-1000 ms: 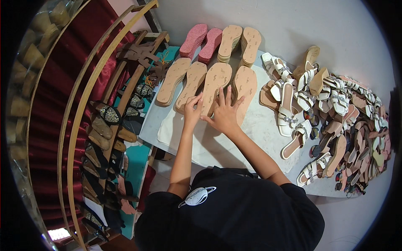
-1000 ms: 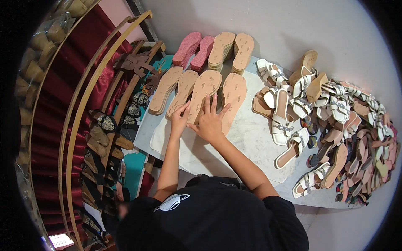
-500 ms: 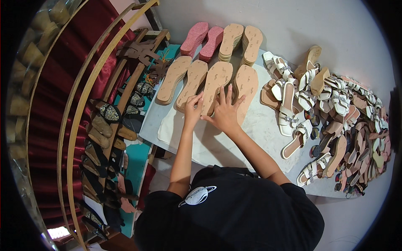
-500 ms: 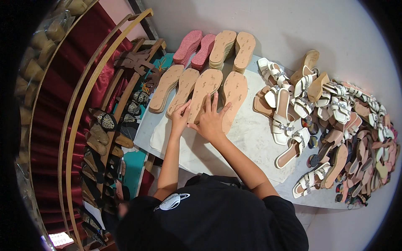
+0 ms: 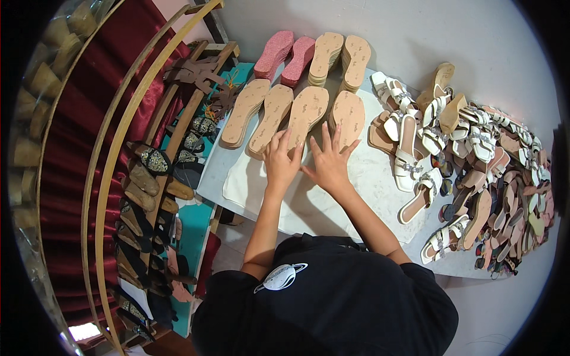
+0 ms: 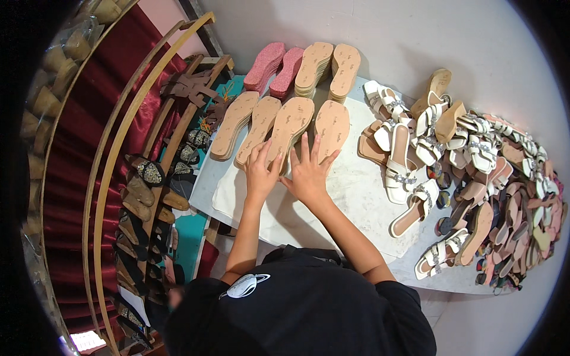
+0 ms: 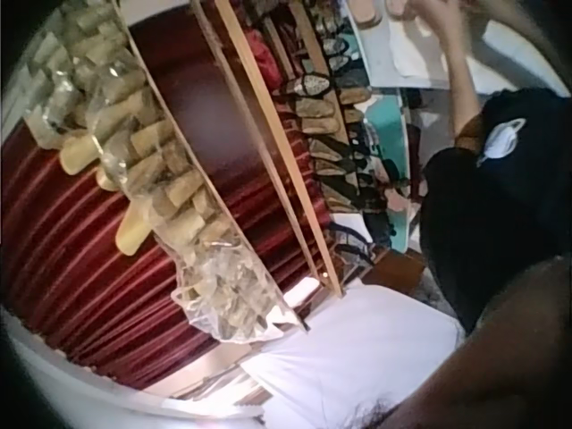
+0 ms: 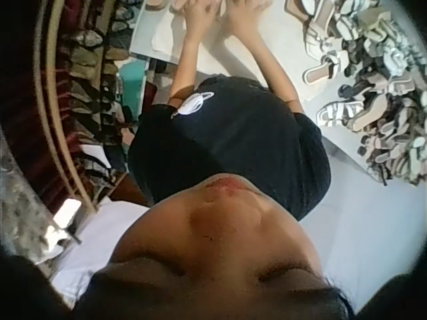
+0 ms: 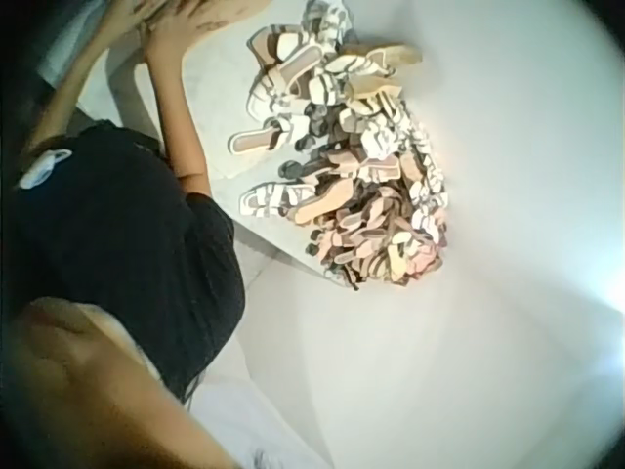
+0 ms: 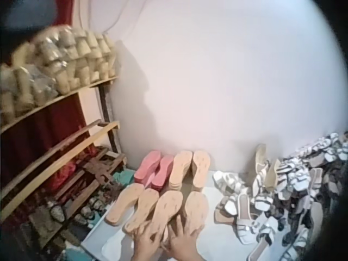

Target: Organizing and pairing shoe soles and sandals on a workstation table.

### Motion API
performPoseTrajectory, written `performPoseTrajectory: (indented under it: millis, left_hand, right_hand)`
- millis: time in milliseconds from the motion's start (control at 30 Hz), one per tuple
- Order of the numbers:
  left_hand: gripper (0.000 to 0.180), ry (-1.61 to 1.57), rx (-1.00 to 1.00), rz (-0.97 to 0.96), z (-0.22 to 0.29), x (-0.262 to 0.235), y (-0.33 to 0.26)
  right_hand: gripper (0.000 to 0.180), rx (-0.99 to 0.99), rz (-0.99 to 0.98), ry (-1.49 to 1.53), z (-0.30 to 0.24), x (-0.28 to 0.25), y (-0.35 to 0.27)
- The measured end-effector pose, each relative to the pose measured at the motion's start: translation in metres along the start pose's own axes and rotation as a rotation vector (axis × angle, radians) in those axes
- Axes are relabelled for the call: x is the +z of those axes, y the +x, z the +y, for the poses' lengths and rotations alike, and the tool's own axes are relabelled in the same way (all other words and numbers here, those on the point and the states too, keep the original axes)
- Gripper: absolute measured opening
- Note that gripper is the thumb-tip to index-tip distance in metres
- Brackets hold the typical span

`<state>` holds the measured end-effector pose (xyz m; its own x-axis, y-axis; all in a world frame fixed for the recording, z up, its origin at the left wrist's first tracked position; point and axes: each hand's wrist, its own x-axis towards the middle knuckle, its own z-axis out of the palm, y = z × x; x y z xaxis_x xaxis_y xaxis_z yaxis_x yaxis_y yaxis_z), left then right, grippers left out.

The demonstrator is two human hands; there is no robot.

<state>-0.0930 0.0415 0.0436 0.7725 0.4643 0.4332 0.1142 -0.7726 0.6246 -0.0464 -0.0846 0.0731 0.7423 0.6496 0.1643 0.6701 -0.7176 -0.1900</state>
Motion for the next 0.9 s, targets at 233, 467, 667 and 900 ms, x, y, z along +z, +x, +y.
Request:
performPoseTrajectory:
  millis: [233, 467, 667, 900]
  left_hand:
    - [0.036, 0.012, 0.112, -0.016, 0.047, -0.008, -0.010]
    - [0.031, -0.153, 0.334, -0.157, 0.105, 0.017, -0.030]
    - [0.032, -0.309, 0.499, -0.374, 0.151, 0.059, -0.058]
    - [0.033, -0.422, 0.652, -0.570, 0.219, 0.112, -0.095]
  right_hand:
    - [0.034, 0.040, 0.347, 0.189, 0.028, -0.018, -0.041]
    - [0.032, 0.162, 0.522, 0.259, 0.075, -0.032, -0.101]
    - [0.032, 0.372, 0.571, 0.200, 0.106, -0.042, -0.161]
    - [0.031, 0.618, 0.636, 0.073, 0.147, -0.060, -0.237]
